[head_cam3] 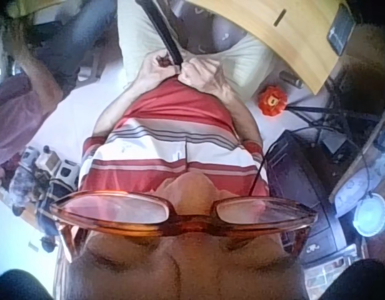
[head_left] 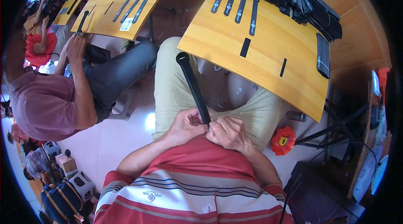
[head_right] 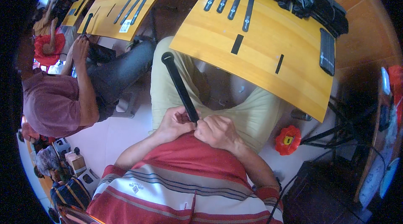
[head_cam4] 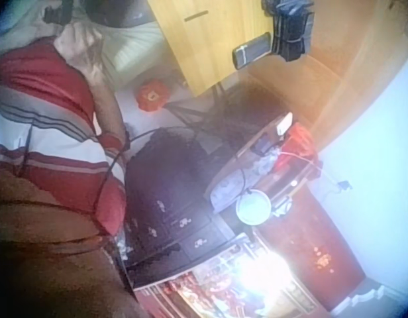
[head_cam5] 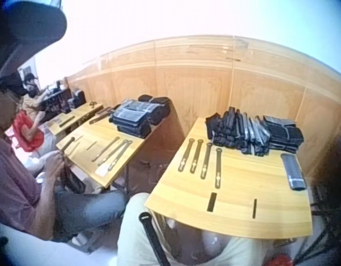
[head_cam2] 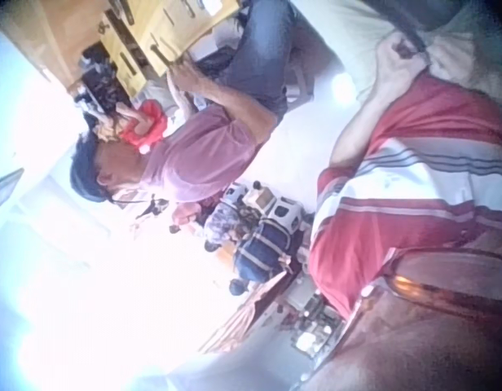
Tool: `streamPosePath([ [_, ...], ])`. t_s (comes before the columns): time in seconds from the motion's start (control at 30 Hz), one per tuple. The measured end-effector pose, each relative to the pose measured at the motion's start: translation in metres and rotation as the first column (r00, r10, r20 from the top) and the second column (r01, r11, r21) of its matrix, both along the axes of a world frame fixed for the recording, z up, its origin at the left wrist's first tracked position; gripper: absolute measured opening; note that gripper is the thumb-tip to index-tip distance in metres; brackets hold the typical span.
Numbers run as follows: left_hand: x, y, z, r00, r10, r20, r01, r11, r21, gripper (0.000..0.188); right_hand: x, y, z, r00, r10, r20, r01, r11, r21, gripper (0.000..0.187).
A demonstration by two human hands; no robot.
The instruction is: The recorder picks up individual black rubber straps and slides them into a long black protective tube or sleeve as part of an assembly line process.
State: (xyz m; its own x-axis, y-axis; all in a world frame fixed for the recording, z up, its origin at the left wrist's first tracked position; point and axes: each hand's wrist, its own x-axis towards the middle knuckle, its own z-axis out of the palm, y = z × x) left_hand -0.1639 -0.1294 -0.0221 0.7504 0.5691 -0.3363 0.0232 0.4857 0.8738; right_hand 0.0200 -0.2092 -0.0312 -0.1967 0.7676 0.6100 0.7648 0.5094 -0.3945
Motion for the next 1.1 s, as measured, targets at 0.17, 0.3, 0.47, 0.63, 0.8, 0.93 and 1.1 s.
streamPosePath([
  [0.17, 0.005, -0.001, 0.006, 0.999, 0.017, -0.035, -0.016, 0.999, 0.036, 0.027, -0.001, -0.003, 0.004, 0.998, -0.021, 0.056, 0.020, 0.999, 0.034, 0.016],
  [0.3, 0.004, 0.000, 0.003, 0.999, 0.010, -0.039, -0.008, 0.999, 0.044, 0.024, -0.001, -0.005, 0.002, 0.996, -0.049, 0.078, 0.046, 0.998, 0.035, 0.016],
  [0.47, -0.002, 0.001, 0.001, 0.999, -0.009, -0.033, 0.008, 0.999, -0.040, 0.023, 0.001, -0.005, 0.000, 0.997, -0.053, -0.053, 0.050, 0.998, -0.046, 0.015],
  [0.63, -0.006, 0.001, -0.002, 0.999, -0.019, -0.047, 0.016, 0.998, -0.062, 0.023, 0.002, 0.001, -0.004, 0.874, 0.009, -0.486, -0.142, 0.961, -0.237, 0.021],
  [0.8, -0.006, 0.004, -0.003, 1.000, 0.020, -0.016, -0.022, 0.996, -0.092, 0.025, 0.004, 0.003, -0.011, 0.772, 0.049, -0.634, -0.286, 0.917, -0.277, 0.022],
  [0.93, -0.004, 0.006, 0.004, 0.998, -0.029, -0.057, 0.023, 0.995, -0.093, 0.023, 0.005, 0.004, -0.017, 0.773, 0.061, -0.631, -0.271, 0.931, -0.243, 0.017],
  [1.1, -0.003, 0.010, 0.007, 0.998, -0.049, -0.027, 0.046, 0.994, -0.103, 0.021, 0.002, 0.006, -0.007, 0.877, 0.023, -0.479, -0.164, 0.953, -0.256, 0.014],
])
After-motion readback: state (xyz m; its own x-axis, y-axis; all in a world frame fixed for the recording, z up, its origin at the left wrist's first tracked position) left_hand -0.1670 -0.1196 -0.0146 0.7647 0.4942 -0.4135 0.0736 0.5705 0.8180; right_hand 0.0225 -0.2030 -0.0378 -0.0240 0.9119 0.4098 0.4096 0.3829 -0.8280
